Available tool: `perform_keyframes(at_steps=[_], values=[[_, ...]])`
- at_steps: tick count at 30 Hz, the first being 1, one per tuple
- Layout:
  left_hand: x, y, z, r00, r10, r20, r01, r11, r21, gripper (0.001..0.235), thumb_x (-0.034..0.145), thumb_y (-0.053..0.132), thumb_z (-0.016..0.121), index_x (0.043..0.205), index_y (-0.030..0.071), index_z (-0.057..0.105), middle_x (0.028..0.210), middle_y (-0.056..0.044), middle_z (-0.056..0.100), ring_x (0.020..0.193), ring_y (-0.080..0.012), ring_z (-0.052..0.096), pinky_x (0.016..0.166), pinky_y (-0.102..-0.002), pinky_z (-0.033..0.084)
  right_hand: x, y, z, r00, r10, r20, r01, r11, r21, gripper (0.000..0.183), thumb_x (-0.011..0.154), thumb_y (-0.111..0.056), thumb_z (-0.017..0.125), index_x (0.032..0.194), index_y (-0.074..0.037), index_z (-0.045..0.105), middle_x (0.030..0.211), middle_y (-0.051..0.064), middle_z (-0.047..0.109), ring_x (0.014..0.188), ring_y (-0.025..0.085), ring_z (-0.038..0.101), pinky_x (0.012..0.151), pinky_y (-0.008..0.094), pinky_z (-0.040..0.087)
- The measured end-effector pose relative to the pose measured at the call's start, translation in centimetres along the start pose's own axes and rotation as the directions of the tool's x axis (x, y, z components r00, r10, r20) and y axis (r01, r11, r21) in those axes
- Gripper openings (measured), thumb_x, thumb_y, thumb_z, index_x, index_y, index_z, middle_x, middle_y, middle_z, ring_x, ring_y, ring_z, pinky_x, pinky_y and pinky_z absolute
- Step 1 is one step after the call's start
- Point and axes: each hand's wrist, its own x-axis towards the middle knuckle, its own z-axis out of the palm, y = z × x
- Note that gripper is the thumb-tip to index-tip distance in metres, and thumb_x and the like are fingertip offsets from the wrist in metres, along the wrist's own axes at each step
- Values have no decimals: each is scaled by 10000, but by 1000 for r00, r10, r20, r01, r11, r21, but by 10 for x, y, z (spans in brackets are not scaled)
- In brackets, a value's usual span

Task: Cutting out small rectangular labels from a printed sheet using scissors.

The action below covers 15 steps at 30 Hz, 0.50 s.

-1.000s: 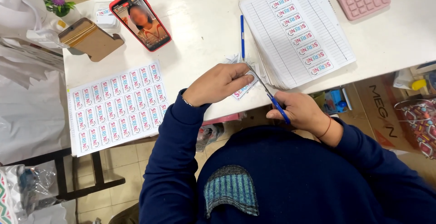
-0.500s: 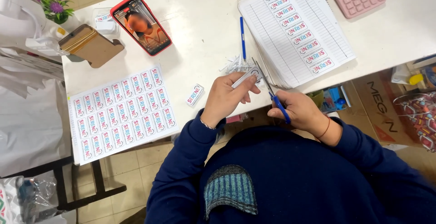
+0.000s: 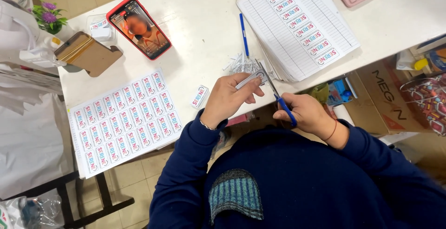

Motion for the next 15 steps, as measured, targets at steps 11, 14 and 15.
perform_keyframes(at_steps=[11,14,15], values=[[3,0,-3,1000,-18,19,18,1000,22,344,984,292,649,1034,-27,768,827,-68,785,662,-99,710,636,-231,577,-3,-1,10,995,-26,-99,19,997,-75,562,806,-626,696,758,-73,614,621,117,616,588,322,612,558,402,472],[6,-2,-6,999,-36,18,36,999,24,353,984,304,651,1020,-25,772,814,-70,781,655,-101,709,629,-234,578,0,-2,11,994,-17,-112,7,996,-90,562,806,-626,695,744,-73,616,621,116,619,589,320,614,553,408,468],[8,-3,-7,999,-44,17,43,999,30,359,984,312,652,1011,-24,775,802,-71,779,650,-102,707,626,-236,581,1,-2,11,994,3,-110,-14,995,-101,564,807,-621,698,731,-69,612,612,118,615,582,315,615,554,409,469]])
